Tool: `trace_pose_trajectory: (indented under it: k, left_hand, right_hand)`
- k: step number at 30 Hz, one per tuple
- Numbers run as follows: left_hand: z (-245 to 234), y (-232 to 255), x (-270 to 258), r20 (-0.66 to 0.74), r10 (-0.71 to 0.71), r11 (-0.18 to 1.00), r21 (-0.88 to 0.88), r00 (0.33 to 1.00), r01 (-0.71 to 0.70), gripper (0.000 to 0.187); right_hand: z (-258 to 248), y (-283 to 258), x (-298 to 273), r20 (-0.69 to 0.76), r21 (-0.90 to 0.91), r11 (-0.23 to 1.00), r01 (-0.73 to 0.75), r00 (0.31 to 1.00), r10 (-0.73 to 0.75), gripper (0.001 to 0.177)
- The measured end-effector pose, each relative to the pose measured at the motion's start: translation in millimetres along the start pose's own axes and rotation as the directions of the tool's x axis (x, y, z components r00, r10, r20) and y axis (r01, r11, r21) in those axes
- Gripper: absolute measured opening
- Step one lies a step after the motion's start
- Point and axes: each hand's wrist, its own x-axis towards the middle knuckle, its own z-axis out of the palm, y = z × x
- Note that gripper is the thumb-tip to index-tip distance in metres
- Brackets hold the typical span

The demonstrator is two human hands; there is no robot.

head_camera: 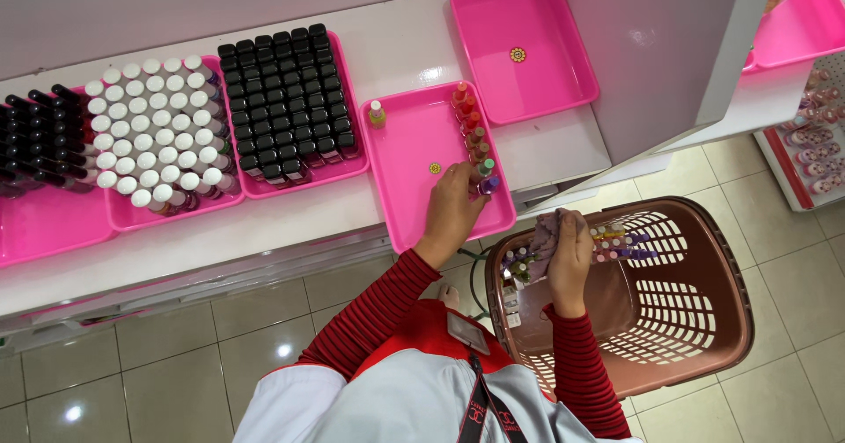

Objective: The person wipes down small plastic trays with a cloth and then cleans individual bottles of nail polish before placing them onto the trays or into a basket.

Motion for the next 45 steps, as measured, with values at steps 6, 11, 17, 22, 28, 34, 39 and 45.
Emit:
trace_pose_trajectory:
  k: [6,11,17,22,28,34,39,45]
  left_hand:
    - [3.0,-0.1,0.2,-0.020,-0.013,1.000,0.001,1.000,0.013,0.029]
    - [-0.7,1.4,-2.2,-0.006,0.016,1.000,0.014,1.000,-0.015,0.032]
    - [-21.3,6.4,-19.4,-0.016,0.092,0.986,0.138,0.996,-0.088,0.023]
    - [-15.8,5.8,-36.2,-0.087,0.263,0.963,0.080,0.961,-0.256,0.010]
    - [12.9,34.4,-40.4,0.130,0.483,0.876,-0.091,0.866,-0.474,0.013]
    - [66.5,62.0,-32.3,0.336,0.548,0.830,-0.111,0.766,-0.546,0.013]
    - [123.3,66.6,-21.7,0.462,0.556,0.817,-0.152,0.691,-0.556,0.022]
    - [207.5,47.7,-13.6,0.554,0.491,0.797,0.026,0.672,-0.604,0.017]
  right_hand:
    - [7.5,-9.1,-1.5,0.025,0.045,0.999,0.004,1.000,-0.005,0.037]
    - [-0.2,10.3,-4.9,0.019,-0.008,1.000,-0.006,1.000,0.007,0.031]
    - [-4.4,3.4,-6.1,-0.012,-0.005,0.999,-0.049,0.999,0.049,0.031]
    - [-17.7,1.2,-9.7,-0.071,-0.055,0.995,-0.078,0.995,0.074,0.026]
    - [-56.9,16.0,-15.8,-0.219,-0.146,0.976,-0.164,0.967,0.130,0.024]
    - [-97.3,19.9,-23.6,-0.389,-0.166,0.945,-0.281,0.899,0.199,0.014]
    - [-139.6,47.8,-31.7,-0.477,-0.319,0.864,-0.388,0.854,0.208,0.009]
    - [-185.1,108.0,-30.3,-0.504,-0.410,0.723,-0.556,0.799,0.329,0.014]
